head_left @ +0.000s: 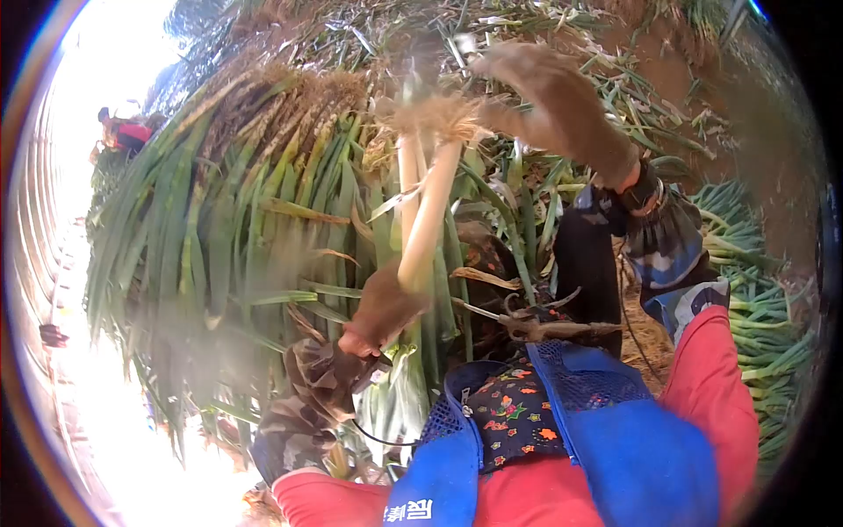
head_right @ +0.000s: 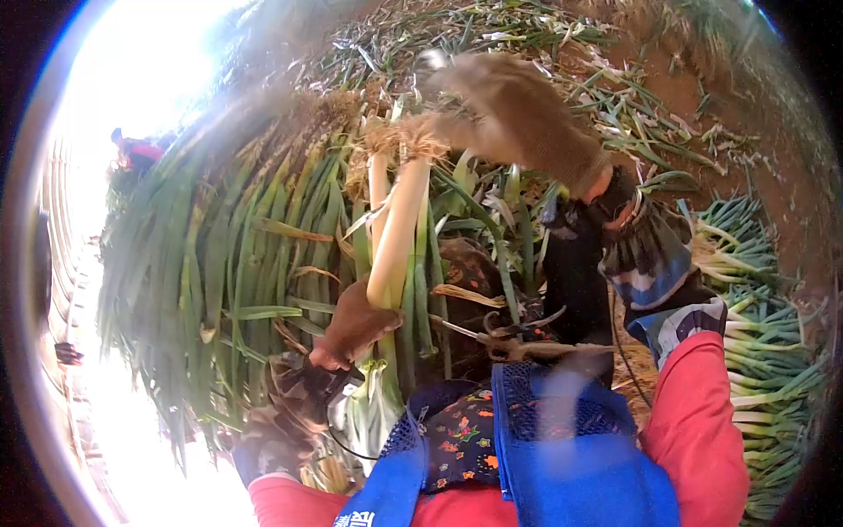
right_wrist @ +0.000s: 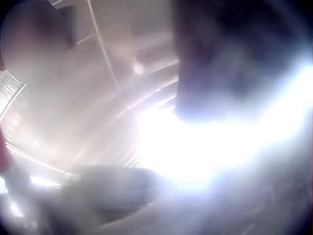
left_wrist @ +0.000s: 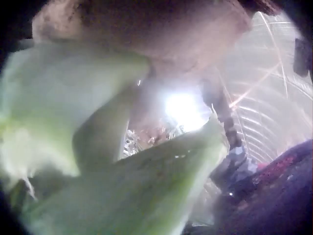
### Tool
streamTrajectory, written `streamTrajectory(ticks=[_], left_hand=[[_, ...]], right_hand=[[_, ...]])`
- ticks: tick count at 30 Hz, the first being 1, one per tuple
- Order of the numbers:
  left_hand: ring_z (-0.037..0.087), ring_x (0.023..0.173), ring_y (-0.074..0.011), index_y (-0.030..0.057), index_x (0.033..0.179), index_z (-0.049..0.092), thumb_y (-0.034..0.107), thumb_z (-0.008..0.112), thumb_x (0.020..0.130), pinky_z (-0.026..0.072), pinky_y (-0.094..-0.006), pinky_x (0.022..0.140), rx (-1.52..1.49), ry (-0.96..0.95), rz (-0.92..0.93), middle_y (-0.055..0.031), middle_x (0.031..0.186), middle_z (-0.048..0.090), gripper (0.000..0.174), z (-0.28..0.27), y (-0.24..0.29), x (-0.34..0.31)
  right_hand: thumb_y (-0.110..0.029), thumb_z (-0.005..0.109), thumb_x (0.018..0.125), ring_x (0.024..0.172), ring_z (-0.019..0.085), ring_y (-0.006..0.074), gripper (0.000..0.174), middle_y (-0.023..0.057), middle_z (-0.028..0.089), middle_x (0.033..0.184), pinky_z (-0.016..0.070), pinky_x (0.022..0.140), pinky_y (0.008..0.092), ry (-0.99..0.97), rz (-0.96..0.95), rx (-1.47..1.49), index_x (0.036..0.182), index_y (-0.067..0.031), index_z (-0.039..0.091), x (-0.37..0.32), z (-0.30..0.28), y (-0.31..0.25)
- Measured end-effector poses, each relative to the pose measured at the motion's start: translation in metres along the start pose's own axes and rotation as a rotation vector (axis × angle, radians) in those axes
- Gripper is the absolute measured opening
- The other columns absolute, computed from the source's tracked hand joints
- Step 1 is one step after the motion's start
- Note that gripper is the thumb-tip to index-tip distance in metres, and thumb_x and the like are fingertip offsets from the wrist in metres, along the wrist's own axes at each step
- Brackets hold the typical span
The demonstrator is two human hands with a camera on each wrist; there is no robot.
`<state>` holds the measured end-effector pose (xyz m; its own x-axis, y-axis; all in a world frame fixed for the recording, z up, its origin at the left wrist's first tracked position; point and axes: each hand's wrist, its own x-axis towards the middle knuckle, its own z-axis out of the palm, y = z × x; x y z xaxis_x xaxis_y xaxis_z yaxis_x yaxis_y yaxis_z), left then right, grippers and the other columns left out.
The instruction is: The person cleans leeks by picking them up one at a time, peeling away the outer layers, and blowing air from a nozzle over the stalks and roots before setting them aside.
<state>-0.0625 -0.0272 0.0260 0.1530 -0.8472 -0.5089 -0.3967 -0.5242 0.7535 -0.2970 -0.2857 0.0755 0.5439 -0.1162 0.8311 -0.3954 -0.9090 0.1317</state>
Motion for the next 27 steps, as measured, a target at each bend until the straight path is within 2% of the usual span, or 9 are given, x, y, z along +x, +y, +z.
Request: streamTrajectory(ticks=[2,5,9,12,16,20,22,25,27], left_hand=[[0.065,0.073,-0.0186,0.0036,0.120,0.063,0.005,0.073,0.075,0.0529,-0.0336,0.070,0.160,0.032,0.144,-0.0084,0.087,0.068,0.047,0.014,-0.016,0.012],[0.069,0.078,-0.0262,0.0036,0.126,0.060,0.010,0.074,0.075,0.0550,-0.0384,0.077,0.319,0.049,0.145,-0.0140,0.091,0.070,0.053,0.027,-0.017,0.012],[0.070,0.096,-0.0424,0.0061,0.120,0.064,0.018,0.075,0.079,0.0543,-0.0483,0.084,0.475,0.087,0.110,-0.0222,0.100,0.072,0.044,0.034,0.004,-0.002],[0.070,0.096,-0.0421,0.0055,0.117,0.062,0.012,0.070,0.078,0.0539,-0.0487,0.082,0.444,0.038,0.068,-0.0224,0.097,0.072,0.040,0.037,0.004,-0.001],[0.070,0.093,-0.0428,0.0048,0.113,0.063,0.009,0.066,0.078,0.0532,-0.0498,0.080,0.444,0.051,0.123,-0.0230,0.094,0.071,0.035,0.038,0.002,-0.001],[0.071,0.088,-0.0405,0.0033,0.120,0.061,0.009,0.068,0.076,0.0544,-0.0486,0.077,0.390,0.039,0.120,-0.0226,0.090,0.071,0.044,0.040,-0.009,0.004],[0.070,0.092,-0.0430,0.0036,0.112,0.063,0.006,0.064,0.077,0.0532,-0.0507,0.078,0.354,0.067,0.136,-0.0240,0.093,0.071,0.035,0.041,-0.006,0.000],[0.070,0.093,-0.0437,0.0033,0.113,0.063,0.007,0.065,0.077,0.0533,-0.0507,0.079,0.364,0.084,0.131,-0.0240,0.093,0.071,0.036,0.040,-0.007,0.002],[0.072,0.089,-0.0404,0.0024,0.118,0.062,0.009,0.068,0.075,0.0552,-0.0478,0.078,0.385,0.071,0.161,-0.0233,0.090,0.071,0.044,0.038,-0.007,0.005]], right_hand=[[-0.046,0.066,0.098,0.097,0.072,0.0244,0.044,0.0145,0.077,0.101,0.0573,0.087,0.0403,-0.130,-0.182,0.102,0.111,-0.0051,0.076,0.014,-0.010,-0.029],[-0.041,0.067,0.096,0.100,0.067,0.0254,0.038,0.0128,0.074,0.103,0.0519,0.092,0.0423,-0.874,0.057,0.466,0.102,-0.0054,0.078,0.004,-0.001,-0.042],[-0.033,0.070,0.092,0.088,0.064,0.0285,0.027,0.0112,0.068,0.087,0.0498,0.082,0.0435,-0.860,0.120,0.489,0.095,-0.0075,0.079,-0.007,0.005,-0.044],[-0.026,0.071,0.092,0.088,0.064,0.0307,0.020,0.0110,0.066,0.085,0.0490,0.081,0.0446,-0.935,0.135,0.368,0.101,-0.0096,0.078,-0.009,0.002,-0.050],[-0.023,0.068,0.095,0.080,0.067,0.0303,0.019,0.0146,0.069,0.086,0.0526,0.075,0.0440,-0.703,0.201,0.232,0.098,-0.0047,0.075,-0.027,0.016,-0.058],[-0.016,0.060,0.099,0.105,0.071,0.0213,0.022,0.0161,0.076,0.109,0.0548,0.094,0.0352,-0.592,0.903,0.729,0.103,0.0006,0.073,-0.038,0.039,-0.040],[-0.012,0.058,0.098,0.109,0.070,0.0229,0.023,0.0151,0.076,0.109,0.0546,0.095,0.0350,-0.363,0.777,0.932,0.110,0.0014,0.073,-0.052,0.043,-0.024],[-0.001,0.053,0.094,0.112,0.067,0.0244,0.023,0.0144,0.074,0.112,0.0542,0.096,0.0358,-0.320,0.661,0.617,0.108,0.0003,0.072,-0.069,0.055,-0.006],[0.004,0.052,0.093,0.107,0.067,0.0211,0.021,0.0127,0.072,0.109,0.0542,0.093,0.0334,-0.426,0.793,0.569,0.104,-0.0009,0.070,-0.066,0.053,0.018]])
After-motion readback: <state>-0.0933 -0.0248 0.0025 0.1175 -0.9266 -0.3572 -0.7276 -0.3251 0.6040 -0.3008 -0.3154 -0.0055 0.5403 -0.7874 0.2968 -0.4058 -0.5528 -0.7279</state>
